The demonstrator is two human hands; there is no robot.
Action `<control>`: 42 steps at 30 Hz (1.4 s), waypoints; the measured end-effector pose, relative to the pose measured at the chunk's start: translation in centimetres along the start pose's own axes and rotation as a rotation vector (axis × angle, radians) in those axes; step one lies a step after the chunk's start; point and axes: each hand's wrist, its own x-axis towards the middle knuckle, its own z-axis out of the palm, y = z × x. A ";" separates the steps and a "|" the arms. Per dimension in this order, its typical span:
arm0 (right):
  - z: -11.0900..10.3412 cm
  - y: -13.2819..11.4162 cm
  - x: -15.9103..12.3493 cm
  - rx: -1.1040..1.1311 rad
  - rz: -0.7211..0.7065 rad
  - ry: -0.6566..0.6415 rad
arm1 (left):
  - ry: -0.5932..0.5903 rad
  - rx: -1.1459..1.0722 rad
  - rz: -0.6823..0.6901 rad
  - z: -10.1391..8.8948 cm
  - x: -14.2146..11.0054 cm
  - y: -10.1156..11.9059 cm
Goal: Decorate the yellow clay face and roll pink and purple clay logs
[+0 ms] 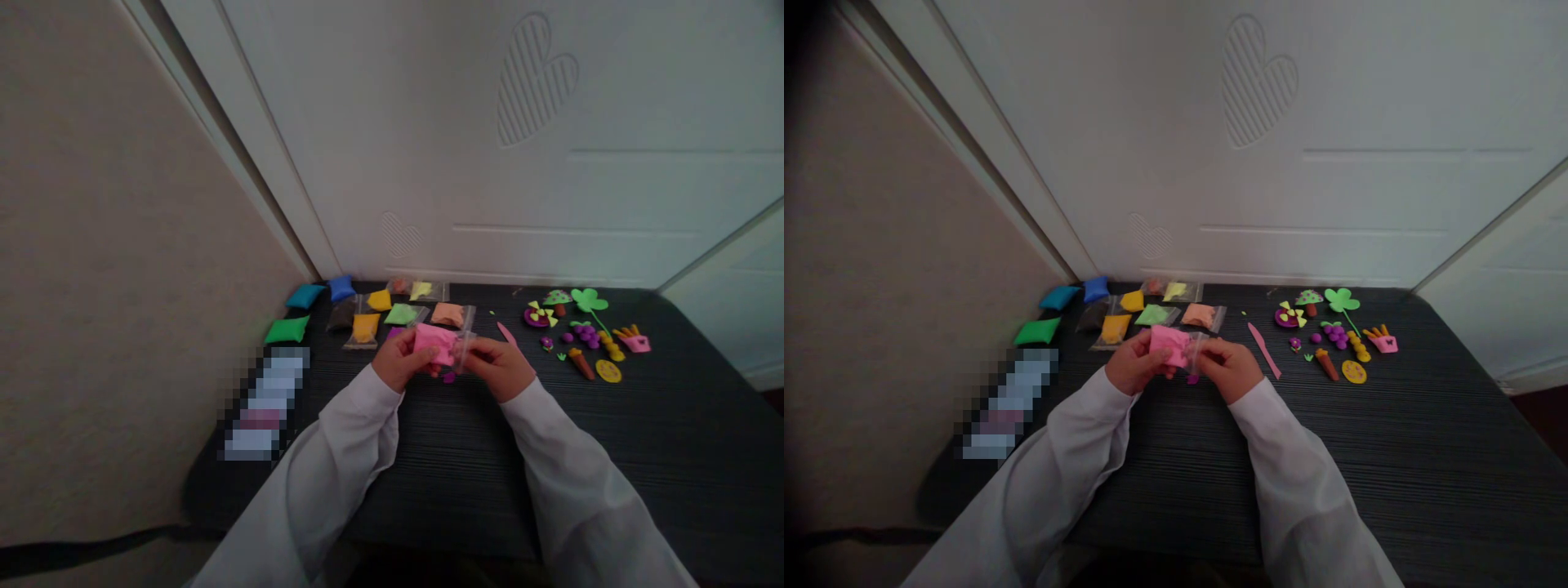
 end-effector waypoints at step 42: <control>-2.3 1.0 0.4 0.603 0.106 0.357 | 0.232 -0.078 -0.049 -1.7 0.9 1.1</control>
